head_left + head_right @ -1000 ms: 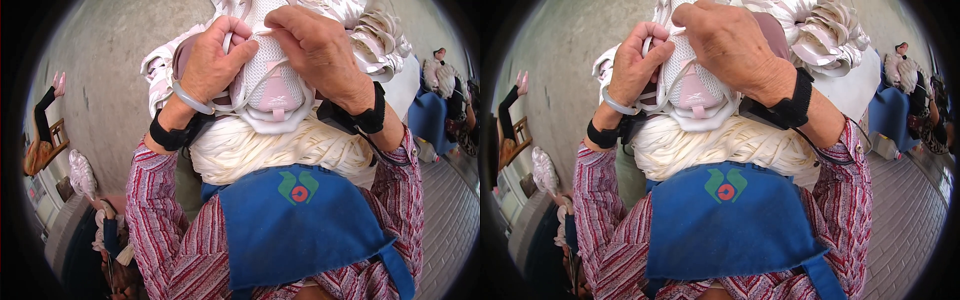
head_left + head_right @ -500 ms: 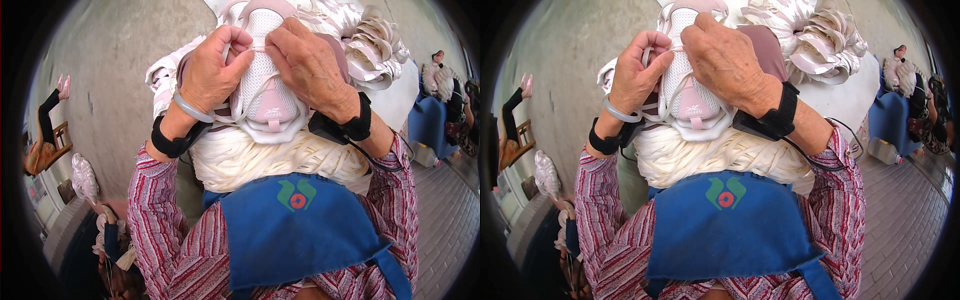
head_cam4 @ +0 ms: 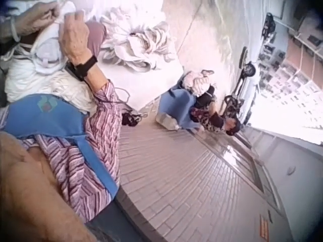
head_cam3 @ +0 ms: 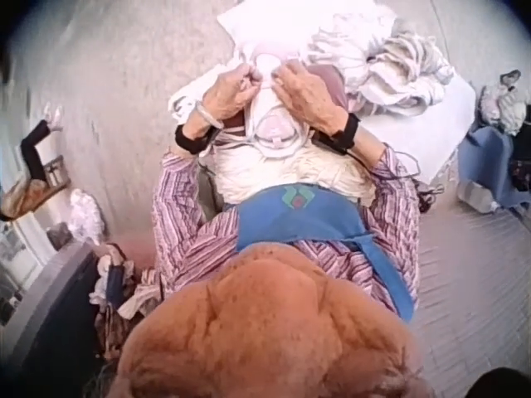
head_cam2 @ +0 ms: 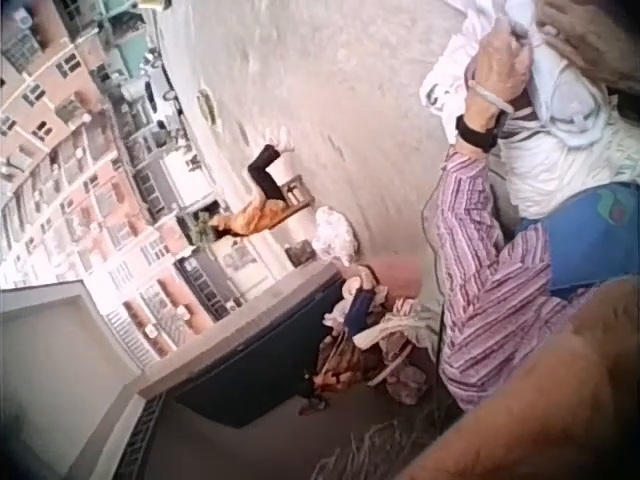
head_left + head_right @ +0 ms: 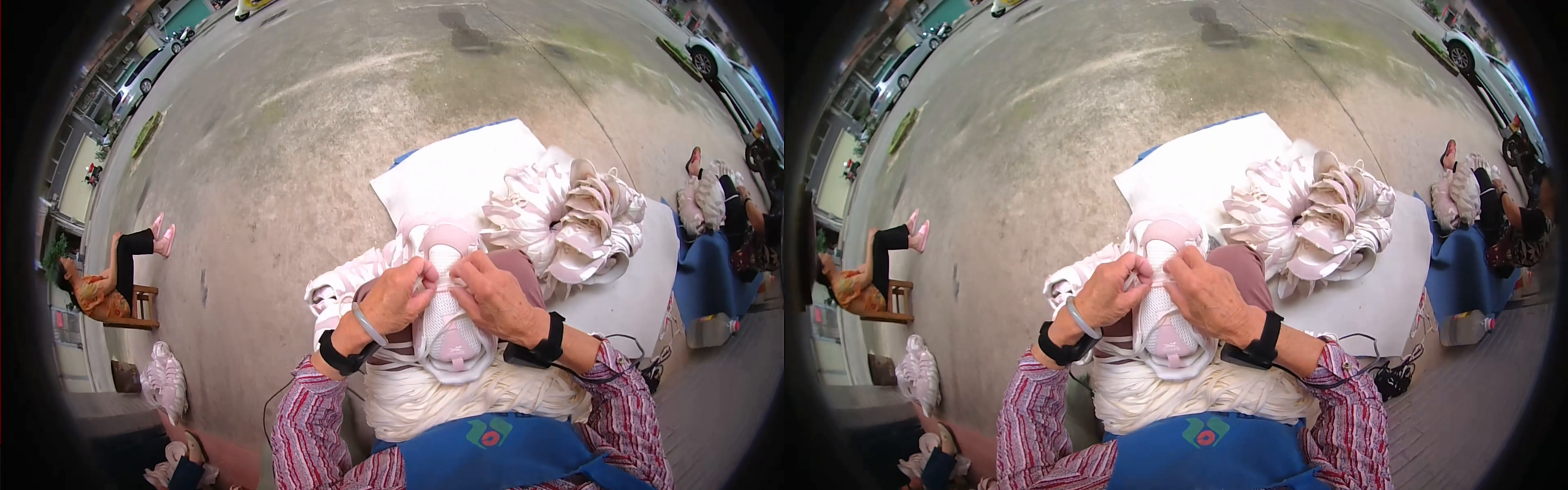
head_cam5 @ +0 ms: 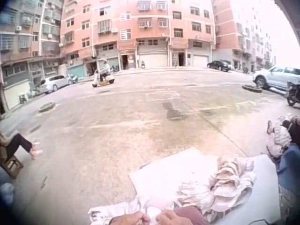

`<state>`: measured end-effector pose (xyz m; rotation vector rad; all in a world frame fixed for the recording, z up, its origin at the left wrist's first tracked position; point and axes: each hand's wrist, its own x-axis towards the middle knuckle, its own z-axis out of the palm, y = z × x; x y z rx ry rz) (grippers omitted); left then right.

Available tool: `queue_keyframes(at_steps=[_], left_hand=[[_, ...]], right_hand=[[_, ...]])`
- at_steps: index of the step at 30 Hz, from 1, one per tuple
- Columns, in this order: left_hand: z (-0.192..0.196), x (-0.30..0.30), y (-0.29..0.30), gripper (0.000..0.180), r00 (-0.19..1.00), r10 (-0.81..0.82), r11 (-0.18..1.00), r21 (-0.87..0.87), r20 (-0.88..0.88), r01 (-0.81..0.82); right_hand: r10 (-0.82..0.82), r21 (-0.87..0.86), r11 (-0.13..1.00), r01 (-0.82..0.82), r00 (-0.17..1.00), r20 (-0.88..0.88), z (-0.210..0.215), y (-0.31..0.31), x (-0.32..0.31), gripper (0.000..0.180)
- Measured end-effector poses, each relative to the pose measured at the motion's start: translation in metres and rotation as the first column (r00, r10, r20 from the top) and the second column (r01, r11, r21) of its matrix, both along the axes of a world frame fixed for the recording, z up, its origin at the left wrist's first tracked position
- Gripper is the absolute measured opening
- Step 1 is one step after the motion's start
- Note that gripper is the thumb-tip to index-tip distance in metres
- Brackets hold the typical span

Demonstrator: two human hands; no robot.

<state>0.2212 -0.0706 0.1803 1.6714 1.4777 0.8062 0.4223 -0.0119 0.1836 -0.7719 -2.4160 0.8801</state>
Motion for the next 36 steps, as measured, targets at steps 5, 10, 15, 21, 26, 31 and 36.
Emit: queue_keyframes(at_steps=[5, 10, 15, 21, 26, 31, 36], left_hand=[[-0.007, -0.008, -0.013, 0.019, 0.999, 0.041, 0.999, -0.029, 0.0, -0.041], [0.005, -0.002, -0.009, 0.025, 0.996, 0.063, 0.998, -0.008, 0.056, -0.063], [-0.005, -0.003, -0.001, 0.021, 0.996, 0.087, 0.99, 0.106, 0.02, -0.089], [-0.01, -0.006, -0.001, 0.021, 0.995, 0.048, 0.995, 0.081, 0.085, -0.055], [-0.004, -0.009, -0.005, 0.019, 0.99, 0.053, 0.994, 0.085, 0.13, -0.065], [0.012, -0.039, -0.028, 0.017, 0.966, 0.201, 0.978, 0.016, 0.163, -0.206], [0.011, -0.038, -0.03, 0.019, 0.935, 0.288, 0.957, -0.041, 0.206, -0.286]], right_hand=[[0.015, -0.056, 0.998, -0.014, 1.0, 0.021, 0.005, -0.007, 0.0, 0.022], [0.031, -0.01, 0.999, -0.031, 0.999, 0.026, 0.005, -0.001, -0.005, 0.021], [-0.022, 0.007, 1.0, 0.022, 1.0, 0.018, 0.002, -0.001, -0.014, 0.015], [0.015, -0.007, 1.0, -0.015, 0.999, -0.034, 0.012, -0.002, -0.014, 0.015], [-0.054, -0.028, 0.998, 0.052, 0.997, -0.052, 0.019, 0.001, -0.002, 0.014], [0.101, 0.072, 0.993, -0.097, 0.994, -0.05, 0.035, 0.003, -0.026, 0.015], [0.241, 0.069, 0.961, -0.27, 0.93, 0.276, 0.022, 0.017, -0.055, 0.017]])
